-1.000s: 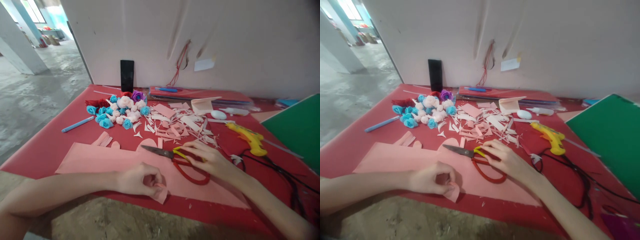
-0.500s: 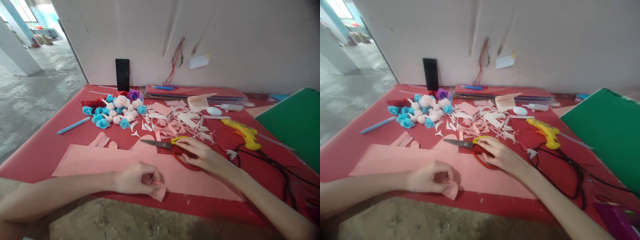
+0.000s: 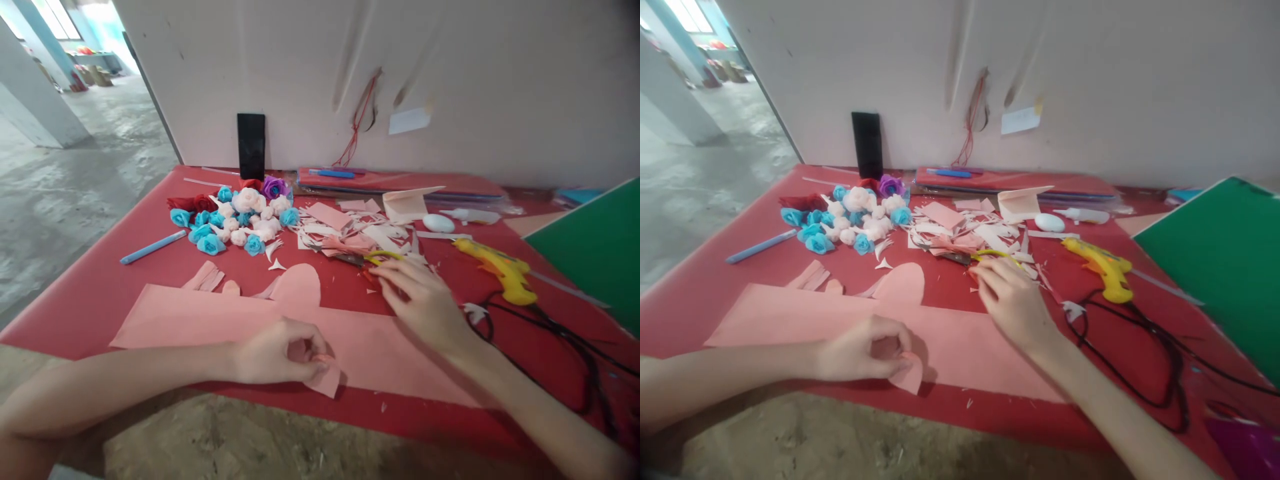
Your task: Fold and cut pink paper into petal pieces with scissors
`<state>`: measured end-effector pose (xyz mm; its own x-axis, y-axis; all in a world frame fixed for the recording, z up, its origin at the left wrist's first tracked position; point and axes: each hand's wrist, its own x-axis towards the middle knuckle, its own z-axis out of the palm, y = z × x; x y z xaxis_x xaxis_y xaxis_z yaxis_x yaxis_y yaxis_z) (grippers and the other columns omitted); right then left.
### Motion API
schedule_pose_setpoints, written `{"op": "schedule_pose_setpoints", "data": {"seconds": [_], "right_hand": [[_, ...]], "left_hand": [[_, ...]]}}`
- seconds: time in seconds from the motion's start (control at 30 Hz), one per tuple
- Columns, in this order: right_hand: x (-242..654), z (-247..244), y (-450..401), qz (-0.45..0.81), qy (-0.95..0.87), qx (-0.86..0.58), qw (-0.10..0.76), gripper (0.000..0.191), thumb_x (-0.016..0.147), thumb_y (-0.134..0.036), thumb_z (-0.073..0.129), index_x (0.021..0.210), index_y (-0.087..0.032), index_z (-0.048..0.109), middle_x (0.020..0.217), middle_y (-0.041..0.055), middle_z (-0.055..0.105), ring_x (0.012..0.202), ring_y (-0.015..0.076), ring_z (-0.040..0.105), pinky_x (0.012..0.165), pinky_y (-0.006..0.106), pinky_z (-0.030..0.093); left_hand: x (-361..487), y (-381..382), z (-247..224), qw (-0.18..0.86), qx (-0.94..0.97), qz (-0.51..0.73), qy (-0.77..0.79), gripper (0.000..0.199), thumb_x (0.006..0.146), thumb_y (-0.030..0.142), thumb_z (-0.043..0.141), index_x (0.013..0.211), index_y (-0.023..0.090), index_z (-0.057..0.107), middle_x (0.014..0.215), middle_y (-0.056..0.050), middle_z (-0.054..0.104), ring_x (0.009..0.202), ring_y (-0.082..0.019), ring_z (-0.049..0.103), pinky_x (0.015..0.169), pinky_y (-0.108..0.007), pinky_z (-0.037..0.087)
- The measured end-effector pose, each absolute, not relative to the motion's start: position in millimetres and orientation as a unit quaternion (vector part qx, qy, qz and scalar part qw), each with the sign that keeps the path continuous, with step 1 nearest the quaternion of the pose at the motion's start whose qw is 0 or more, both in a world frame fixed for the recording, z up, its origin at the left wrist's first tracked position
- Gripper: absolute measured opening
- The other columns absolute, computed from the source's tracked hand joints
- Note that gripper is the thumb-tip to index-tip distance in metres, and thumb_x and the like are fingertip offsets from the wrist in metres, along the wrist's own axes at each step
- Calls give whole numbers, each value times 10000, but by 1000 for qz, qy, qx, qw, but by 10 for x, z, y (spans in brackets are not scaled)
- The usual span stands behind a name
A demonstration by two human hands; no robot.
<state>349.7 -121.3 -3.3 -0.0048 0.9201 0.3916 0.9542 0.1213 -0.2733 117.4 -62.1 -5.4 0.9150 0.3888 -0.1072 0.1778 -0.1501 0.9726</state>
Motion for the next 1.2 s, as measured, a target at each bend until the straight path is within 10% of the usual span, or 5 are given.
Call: {"op": "schedule_pose_setpoints", "data": {"seconds": [0.1,0.37,0.6,0.73,1.2], "right_hand": [[3088,98,-1360,151,-739,-607,252,142,816,-240,476,813,-197,611,793,46,637,706,149,595,632,261,502],[2742,60,-1441,397,-627,-626,240,190,755,-259,479,694,-136,611,647,54,615,569,150,523,520,265,410],[2947,139,-1205,389,-712,-538,229,179,800,-284,484,852,-165,608,1052,101,604,979,188,557,838,328,462],[2995,130,-993,382,-763,-510,110,236,772,-221,470,951,-146,605,1398,100,338,1302,245,271,1056,457,270],[3147,156,-1032,351,-774,-524,61,202,783,-262,466,889,-199,626,1367,50,395,1267,248,343,1033,471,326]], "left_hand": [[1166,-604,-48,600,761,96,225,75,724,185,566,683,136,527,716,-9,623,655,-95,535,636,-200,434],[1168,-629,-54,543,796,100,247,99,717,222,593,698,134,553,742,-15,631,685,-112,567,671,-220,447],[1053,-120,428,311,921,112,207,164,811,188,458,888,150,598,880,-26,654,828,-129,581,770,-247,423],[976,242,408,275,940,47,199,163,779,126,460,826,134,616,869,-41,653,799,-121,577,732,-226,424],[1016,108,233,235,925,-35,297,158,712,289,558,617,172,605,652,12,621,632,-117,516,610,-238,337]]}}
